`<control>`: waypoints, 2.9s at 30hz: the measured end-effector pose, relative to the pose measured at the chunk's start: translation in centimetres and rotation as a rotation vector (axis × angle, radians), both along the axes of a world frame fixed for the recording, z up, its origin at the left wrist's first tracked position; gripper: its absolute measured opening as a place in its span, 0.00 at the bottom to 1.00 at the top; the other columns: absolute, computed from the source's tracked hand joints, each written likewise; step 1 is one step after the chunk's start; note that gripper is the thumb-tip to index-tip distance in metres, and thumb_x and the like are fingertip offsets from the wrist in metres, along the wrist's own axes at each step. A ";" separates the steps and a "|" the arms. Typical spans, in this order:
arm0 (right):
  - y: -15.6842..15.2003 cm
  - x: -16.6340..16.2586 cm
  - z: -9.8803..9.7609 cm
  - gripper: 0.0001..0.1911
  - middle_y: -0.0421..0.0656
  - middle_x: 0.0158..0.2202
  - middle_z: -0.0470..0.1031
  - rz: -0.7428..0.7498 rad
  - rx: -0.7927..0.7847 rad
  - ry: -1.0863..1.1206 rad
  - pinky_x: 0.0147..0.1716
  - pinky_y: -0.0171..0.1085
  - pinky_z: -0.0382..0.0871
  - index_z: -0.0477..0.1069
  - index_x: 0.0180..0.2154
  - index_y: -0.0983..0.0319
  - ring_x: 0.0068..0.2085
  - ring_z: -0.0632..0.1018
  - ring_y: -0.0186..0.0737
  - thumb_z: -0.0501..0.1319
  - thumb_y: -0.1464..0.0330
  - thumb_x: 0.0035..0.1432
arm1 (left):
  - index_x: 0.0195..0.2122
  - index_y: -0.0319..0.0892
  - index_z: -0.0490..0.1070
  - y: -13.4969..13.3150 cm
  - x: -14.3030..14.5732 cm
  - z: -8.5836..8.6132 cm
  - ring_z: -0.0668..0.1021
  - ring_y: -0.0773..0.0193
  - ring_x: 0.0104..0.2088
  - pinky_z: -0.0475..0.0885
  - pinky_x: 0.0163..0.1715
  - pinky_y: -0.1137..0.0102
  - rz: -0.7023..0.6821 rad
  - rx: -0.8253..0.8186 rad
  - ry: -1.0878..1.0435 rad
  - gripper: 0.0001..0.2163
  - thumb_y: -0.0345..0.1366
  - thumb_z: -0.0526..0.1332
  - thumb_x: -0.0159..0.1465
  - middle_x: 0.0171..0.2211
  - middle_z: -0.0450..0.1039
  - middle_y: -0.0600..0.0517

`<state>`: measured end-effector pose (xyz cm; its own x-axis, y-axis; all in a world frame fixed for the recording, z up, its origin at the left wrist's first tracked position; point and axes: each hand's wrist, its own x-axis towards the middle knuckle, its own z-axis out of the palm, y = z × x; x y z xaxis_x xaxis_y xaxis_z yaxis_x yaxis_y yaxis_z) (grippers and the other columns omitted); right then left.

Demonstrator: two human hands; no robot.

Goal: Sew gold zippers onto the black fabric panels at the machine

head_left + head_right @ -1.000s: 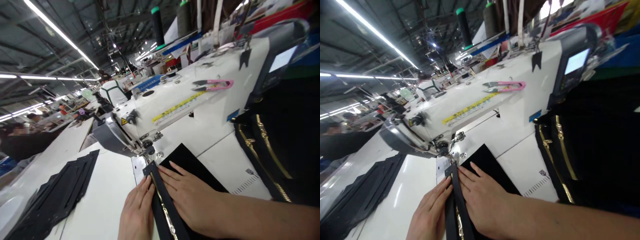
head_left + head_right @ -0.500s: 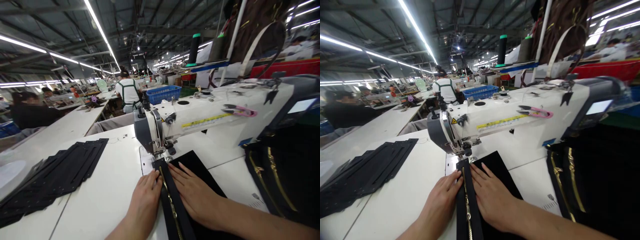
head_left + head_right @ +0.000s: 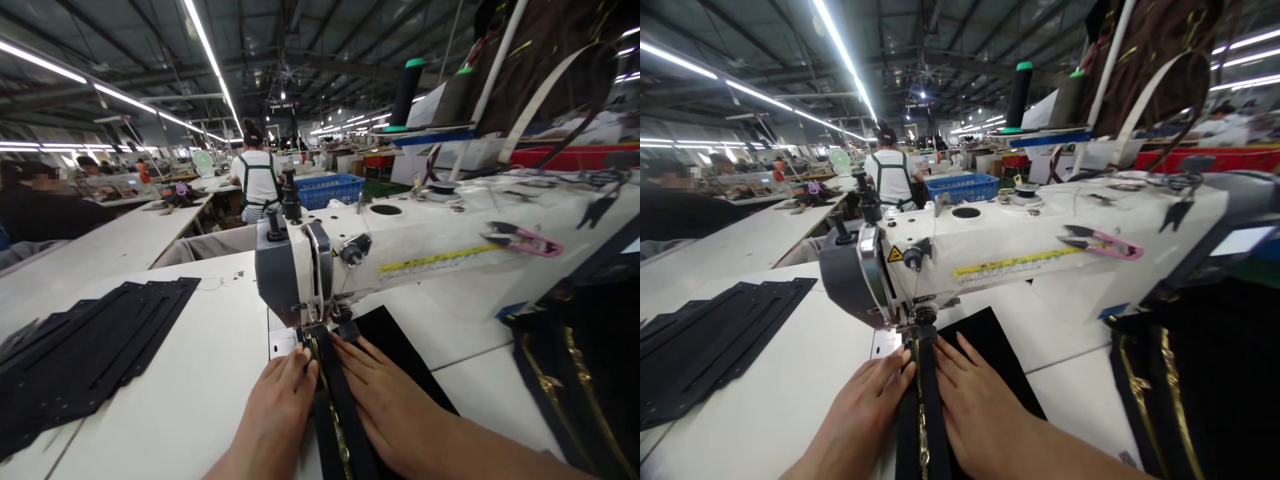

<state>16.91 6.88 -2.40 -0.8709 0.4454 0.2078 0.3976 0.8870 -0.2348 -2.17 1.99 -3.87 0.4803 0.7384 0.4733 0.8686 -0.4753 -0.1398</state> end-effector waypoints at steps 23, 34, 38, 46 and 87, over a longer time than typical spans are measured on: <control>0.0 0.0 -0.1 0.29 0.49 0.61 0.53 -0.004 -0.020 -0.007 0.60 0.50 0.44 0.52 0.59 0.66 0.61 0.52 0.43 0.49 0.76 0.54 | 0.41 0.31 0.69 0.0 0.4 0.5 0.75 0.54 0.43 0.74 0.40 0.61 -0.037 -0.022 -0.030 0.13 0.26 0.45 0.65 0.42 0.71 0.38; 0.1 0.1 -0.6 0.27 0.50 0.61 0.52 0.003 0.005 0.033 0.60 0.50 0.43 0.54 0.58 0.67 0.62 0.48 0.43 0.49 0.75 0.56 | 0.42 0.30 0.68 0.0 0.5 0.8 0.74 0.53 0.42 0.73 0.40 0.60 -0.058 -0.046 -0.021 0.11 0.24 0.49 0.62 0.42 0.70 0.37; 0.1 0.1 -0.9 0.26 0.49 0.61 0.53 -0.022 0.006 0.047 0.60 0.50 0.43 0.54 0.58 0.66 0.62 0.49 0.43 0.48 0.74 0.57 | 0.43 0.30 0.67 0.1 0.6 1.3 0.73 0.54 0.42 0.73 0.39 0.60 -0.028 -0.096 0.011 0.11 0.23 0.51 0.61 0.42 0.69 0.37; 0.9 -0.2 -1.2 0.27 0.52 0.59 0.57 -0.013 0.042 0.090 0.57 0.52 0.48 0.52 0.59 0.66 0.60 0.55 0.45 0.49 0.75 0.56 | 0.42 0.31 0.67 0.5 0.4 1.1 0.73 0.55 0.39 0.71 0.40 0.60 0.041 -0.195 0.012 0.11 0.23 0.56 0.57 0.40 0.68 0.40; -4.2 -0.2 -1.5 0.16 0.49 0.30 0.75 0.129 0.283 0.419 0.37 0.36 0.73 0.72 0.32 0.67 0.34 0.75 0.42 0.47 0.81 0.54 | 0.42 0.36 0.67 0.3 -0.5 1.0 0.74 0.60 0.35 0.74 0.35 0.63 0.009 -0.125 -0.079 0.11 0.23 0.52 0.60 0.36 0.70 0.45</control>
<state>16.76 2.64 -3.86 -0.7316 0.2157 0.6467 0.2038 0.9744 -0.0945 -2.71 2.31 -2.90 0.4379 0.7982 0.4137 0.8790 -0.4766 -0.0110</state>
